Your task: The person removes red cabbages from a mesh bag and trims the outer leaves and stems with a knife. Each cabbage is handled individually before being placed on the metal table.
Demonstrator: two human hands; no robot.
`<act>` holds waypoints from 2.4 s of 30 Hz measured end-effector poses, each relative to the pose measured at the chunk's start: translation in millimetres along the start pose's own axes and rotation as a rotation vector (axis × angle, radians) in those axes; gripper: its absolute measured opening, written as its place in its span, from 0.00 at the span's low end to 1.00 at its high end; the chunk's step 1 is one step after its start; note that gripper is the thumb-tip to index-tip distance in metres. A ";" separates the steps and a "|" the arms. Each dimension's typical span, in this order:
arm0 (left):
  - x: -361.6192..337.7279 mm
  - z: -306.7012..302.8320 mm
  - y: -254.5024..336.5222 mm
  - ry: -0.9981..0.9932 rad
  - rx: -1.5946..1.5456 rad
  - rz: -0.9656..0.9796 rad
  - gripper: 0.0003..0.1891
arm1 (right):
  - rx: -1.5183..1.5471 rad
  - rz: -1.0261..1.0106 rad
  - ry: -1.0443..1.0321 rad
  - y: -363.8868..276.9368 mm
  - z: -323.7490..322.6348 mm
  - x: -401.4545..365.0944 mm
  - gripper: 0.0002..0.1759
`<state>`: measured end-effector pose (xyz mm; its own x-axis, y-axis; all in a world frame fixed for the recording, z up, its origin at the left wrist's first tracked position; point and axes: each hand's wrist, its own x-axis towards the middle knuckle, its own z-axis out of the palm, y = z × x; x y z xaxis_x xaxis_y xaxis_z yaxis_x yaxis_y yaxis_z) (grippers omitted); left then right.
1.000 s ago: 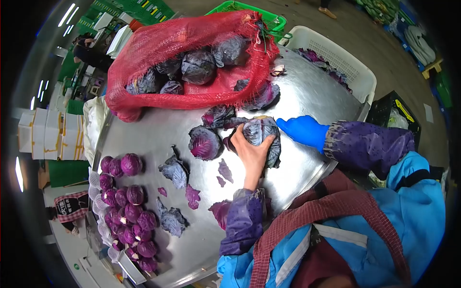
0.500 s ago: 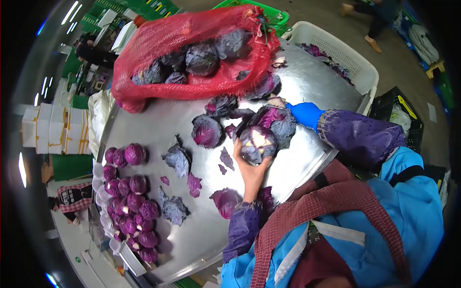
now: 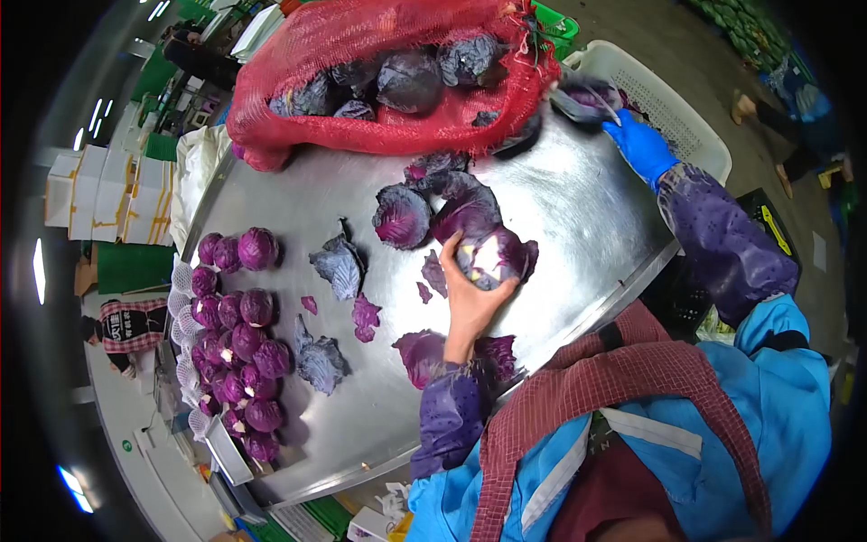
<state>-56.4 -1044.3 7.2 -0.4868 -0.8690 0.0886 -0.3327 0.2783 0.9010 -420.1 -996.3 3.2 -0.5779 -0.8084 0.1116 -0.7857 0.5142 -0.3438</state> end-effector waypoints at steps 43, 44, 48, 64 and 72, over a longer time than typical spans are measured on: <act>-6.2 -15.4 -28.5 -0.033 0.056 -0.105 0.48 | 0.750 -0.293 -0.448 -109.6 91.3 -70.5 0.16; -7.4 -18.5 -37.8 -0.023 -0.200 -0.216 0.48 | 0.650 -0.247 -0.533 -116.8 56.2 -75.1 0.14; -6.6 2.1 -32.7 0.142 -0.168 -0.240 0.43 | 0.985 -0.140 -0.668 -126.5 31.4 -109.0 0.10; -1.0 16.9 5.3 0.057 0.241 -0.063 0.52 | 0.150 -0.730 -0.580 -173.0 15.3 -64.7 0.21; -0.1 21.4 -9.4 0.048 0.275 0.039 0.50 | 0.292 -0.598 -0.409 -149.3 75.0 -20.3 0.15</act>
<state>-70.5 -1038.1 -10.4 -0.4670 -0.8720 0.1465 -0.5247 0.4066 0.7479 -274.5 -1078.1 -17.7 0.0978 -0.9950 0.0223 -0.8152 -0.0930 -0.5717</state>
